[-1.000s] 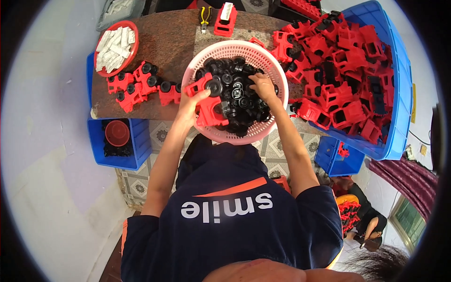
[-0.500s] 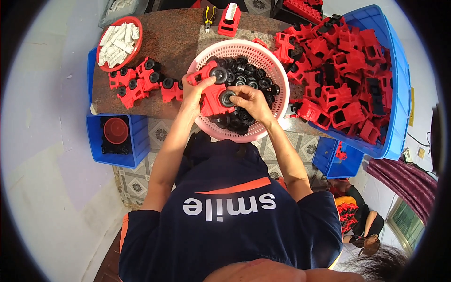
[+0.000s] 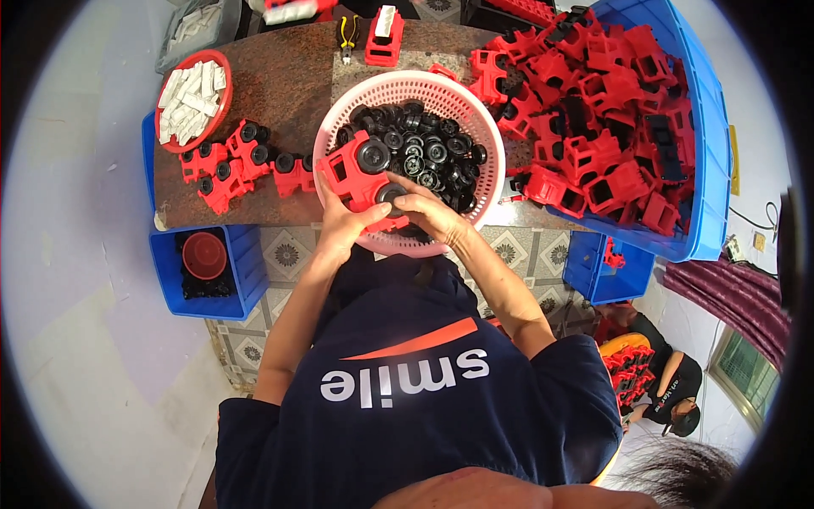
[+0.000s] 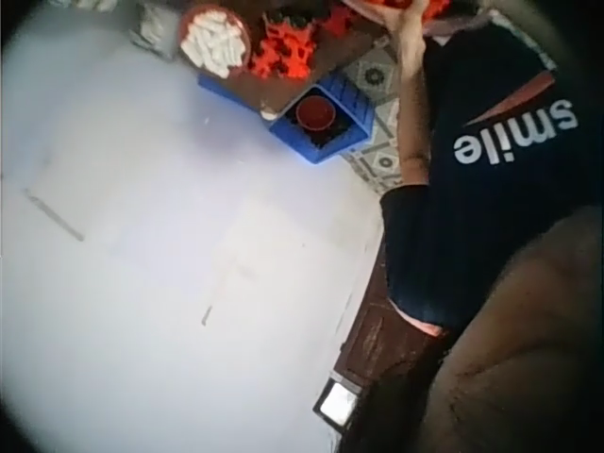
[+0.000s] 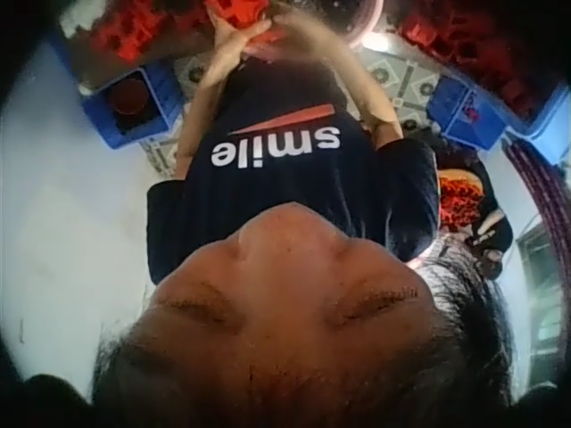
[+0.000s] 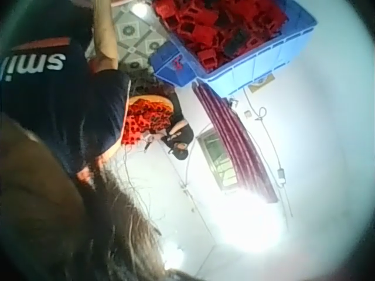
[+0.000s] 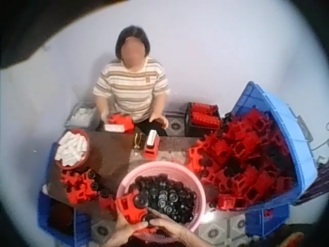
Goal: The person assembles toy car components by attaching black wheels to a red chassis by hand.
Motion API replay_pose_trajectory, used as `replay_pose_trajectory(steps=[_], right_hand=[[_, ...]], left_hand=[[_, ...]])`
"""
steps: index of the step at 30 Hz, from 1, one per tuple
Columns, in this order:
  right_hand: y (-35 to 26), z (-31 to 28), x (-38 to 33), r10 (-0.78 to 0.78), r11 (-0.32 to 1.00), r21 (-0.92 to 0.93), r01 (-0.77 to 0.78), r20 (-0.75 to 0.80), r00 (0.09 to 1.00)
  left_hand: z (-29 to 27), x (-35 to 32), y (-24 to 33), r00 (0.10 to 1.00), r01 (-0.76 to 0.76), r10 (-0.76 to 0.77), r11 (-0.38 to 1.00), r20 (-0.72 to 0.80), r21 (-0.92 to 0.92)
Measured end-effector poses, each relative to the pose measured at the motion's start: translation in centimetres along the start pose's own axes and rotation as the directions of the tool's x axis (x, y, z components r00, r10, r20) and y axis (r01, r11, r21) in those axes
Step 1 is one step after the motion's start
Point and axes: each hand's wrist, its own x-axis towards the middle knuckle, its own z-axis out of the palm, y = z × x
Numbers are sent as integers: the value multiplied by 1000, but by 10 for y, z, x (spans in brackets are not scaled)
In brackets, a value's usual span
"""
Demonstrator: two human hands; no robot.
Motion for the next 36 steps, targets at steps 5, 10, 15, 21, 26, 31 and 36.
replay_pose_trajectory(steps=[5,10,15,21,26,31,36], right_hand=[[-3,3,4,-66,997,-28,66,29,997],[-31,24,-32,-411,767,-475,432,152,899],[-50,52,-37,-215,-95,-690,718,718,662],[-44,-89,36,-562,7,-974,227,184,806],[13,-168,54,-588,-413,-903,-117,167,791],[-11,-112,31,-617,267,-960,-82,-235,751],[-35,-22,-2,-521,825,-364,432,-197,830]], left_hand=[[20,-15,11,982,-183,179,979,-56,-94],[-19,-21,46,901,-83,305,820,309,-567],[-40,-35,45,732,605,-354,732,583,-314],[-54,-4,42,781,450,-281,873,557,-190],[-48,26,6,956,198,-132,948,261,-250],[-23,28,7,975,213,-220,944,-1,-253],[-10,29,13,983,169,-178,976,-53,-139]])
